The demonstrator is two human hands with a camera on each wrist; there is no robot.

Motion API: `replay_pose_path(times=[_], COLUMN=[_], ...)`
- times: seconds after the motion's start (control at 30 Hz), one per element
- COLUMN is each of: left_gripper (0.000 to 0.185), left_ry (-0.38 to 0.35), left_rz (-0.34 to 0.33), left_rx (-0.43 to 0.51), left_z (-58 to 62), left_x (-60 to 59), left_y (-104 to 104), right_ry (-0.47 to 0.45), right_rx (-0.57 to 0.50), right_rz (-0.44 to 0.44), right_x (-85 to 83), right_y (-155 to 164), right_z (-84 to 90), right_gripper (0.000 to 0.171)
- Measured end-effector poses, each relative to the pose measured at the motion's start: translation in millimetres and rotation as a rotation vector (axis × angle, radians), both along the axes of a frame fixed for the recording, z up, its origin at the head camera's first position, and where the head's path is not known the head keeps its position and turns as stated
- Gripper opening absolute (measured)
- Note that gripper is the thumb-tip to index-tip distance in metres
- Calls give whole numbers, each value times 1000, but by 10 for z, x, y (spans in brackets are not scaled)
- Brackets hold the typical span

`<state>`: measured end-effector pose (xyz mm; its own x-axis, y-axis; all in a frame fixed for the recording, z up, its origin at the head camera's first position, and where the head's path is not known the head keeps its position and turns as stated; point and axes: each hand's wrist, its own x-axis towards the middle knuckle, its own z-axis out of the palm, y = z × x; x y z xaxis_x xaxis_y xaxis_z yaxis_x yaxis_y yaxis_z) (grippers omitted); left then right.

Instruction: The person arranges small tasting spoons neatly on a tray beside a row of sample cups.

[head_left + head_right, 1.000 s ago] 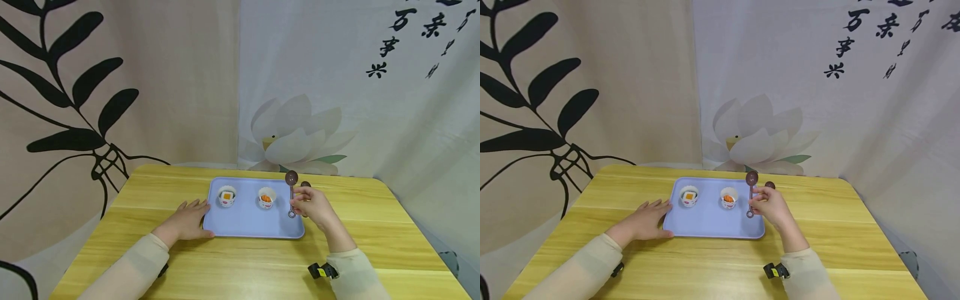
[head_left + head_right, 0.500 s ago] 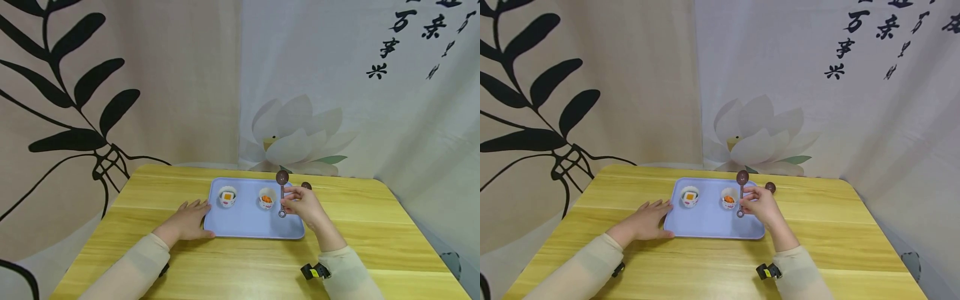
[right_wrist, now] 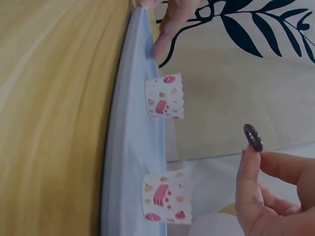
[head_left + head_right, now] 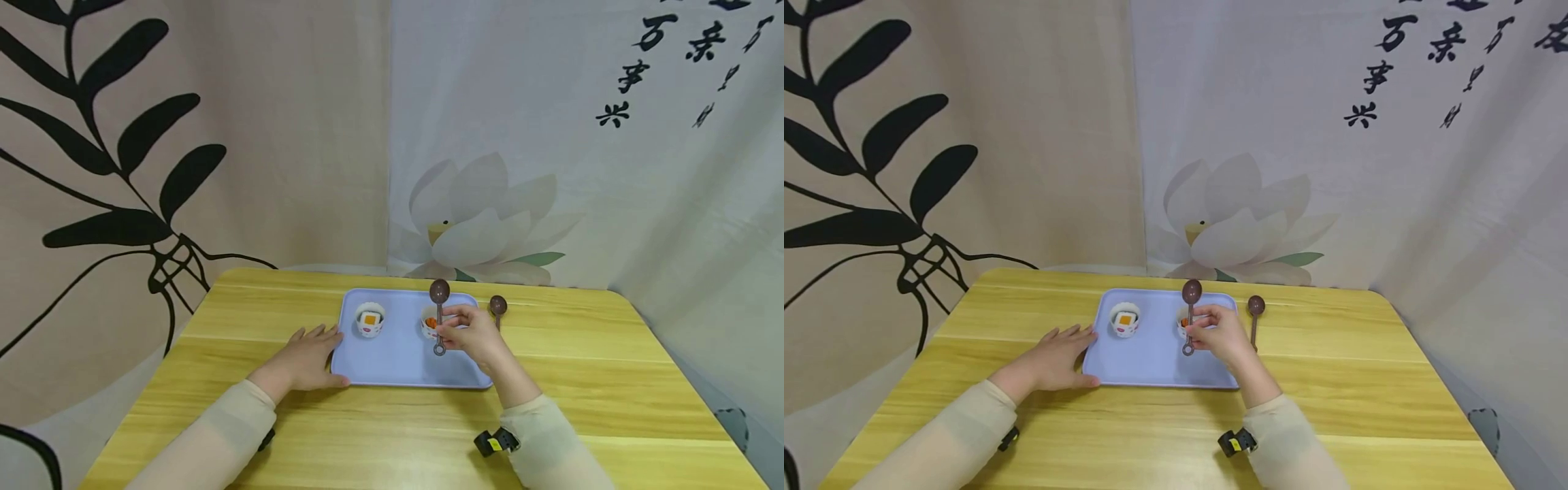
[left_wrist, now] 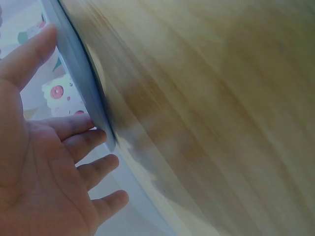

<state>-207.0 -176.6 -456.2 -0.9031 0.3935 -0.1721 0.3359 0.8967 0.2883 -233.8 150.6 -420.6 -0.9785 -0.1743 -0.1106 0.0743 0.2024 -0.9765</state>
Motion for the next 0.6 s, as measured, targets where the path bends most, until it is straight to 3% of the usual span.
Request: replay_pose_path(times=[0.6], left_gripper=[98], left_ry=[-2], left_rz=[-3], left_rx=[-8], left_z=[-11], left_x=[0], left_y=[-7], right_ry=[-10], right_rx=[-1], right_rz=[-34], right_x=[-66], right_y=[-344], right_z=[-155], right_gripper=[32])
